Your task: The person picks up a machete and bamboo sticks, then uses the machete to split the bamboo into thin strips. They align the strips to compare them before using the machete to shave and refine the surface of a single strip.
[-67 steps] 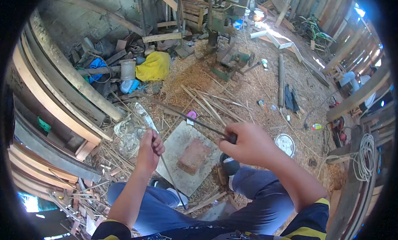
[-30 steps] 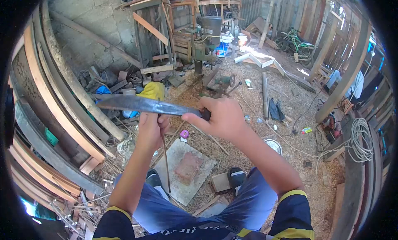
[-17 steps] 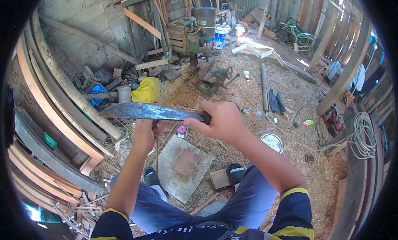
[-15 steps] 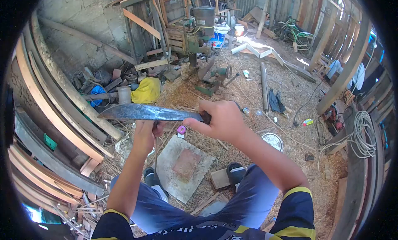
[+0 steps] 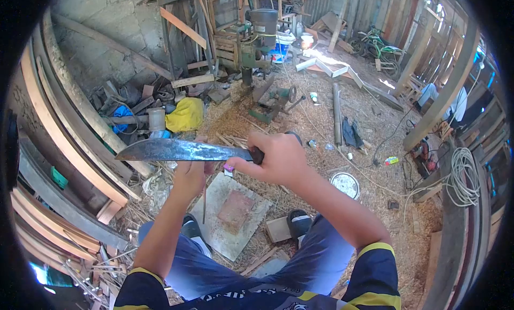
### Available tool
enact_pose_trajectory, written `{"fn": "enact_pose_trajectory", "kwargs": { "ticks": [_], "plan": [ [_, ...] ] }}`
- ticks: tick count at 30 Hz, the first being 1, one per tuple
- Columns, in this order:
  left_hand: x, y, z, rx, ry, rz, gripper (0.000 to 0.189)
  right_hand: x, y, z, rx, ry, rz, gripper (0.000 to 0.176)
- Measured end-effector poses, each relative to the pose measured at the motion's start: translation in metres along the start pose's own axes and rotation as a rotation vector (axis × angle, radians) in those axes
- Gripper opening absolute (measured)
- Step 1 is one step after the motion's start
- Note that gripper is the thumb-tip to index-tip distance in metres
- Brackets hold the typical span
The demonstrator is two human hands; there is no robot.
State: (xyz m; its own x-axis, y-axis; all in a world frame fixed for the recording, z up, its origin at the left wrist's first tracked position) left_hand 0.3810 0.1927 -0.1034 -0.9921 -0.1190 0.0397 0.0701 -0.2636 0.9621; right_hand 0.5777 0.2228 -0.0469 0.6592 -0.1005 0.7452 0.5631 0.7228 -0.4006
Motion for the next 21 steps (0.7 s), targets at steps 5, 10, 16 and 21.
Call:
{"fn": "enact_pose_trajectory", "kwargs": {
  "ticks": [5,10,16,21],
  "plan": [
    [0.001,-0.016,0.004,-0.053,-0.125,0.009,0.021,0.001,-0.001,0.000,0.011,0.030,0.002,0.055],
    [0.002,-0.031,0.002,-0.068,-0.121,-0.008,0.025,0.000,0.001,-0.001,0.053,0.050,-0.061,0.056],
    [-0.002,-0.030,0.000,-0.082,-0.116,0.005,0.026,0.000,-0.001,0.000,0.058,0.049,-0.083,0.055],
    [-0.002,-0.033,-0.001,-0.029,-0.134,-0.050,0.025,-0.001,-0.001,0.001,0.048,0.046,-0.094,0.057]
  ]
}}
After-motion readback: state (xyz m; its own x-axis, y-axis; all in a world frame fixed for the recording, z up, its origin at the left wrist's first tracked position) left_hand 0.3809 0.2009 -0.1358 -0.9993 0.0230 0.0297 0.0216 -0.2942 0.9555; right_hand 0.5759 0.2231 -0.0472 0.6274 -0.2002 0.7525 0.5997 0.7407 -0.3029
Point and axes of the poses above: each hand's wrist, its own z-axis towards the middle knuckle, its own x-axis out of the back of the hand, y = z × x, the point moved 7 cm from there along z, towards the middle knuckle
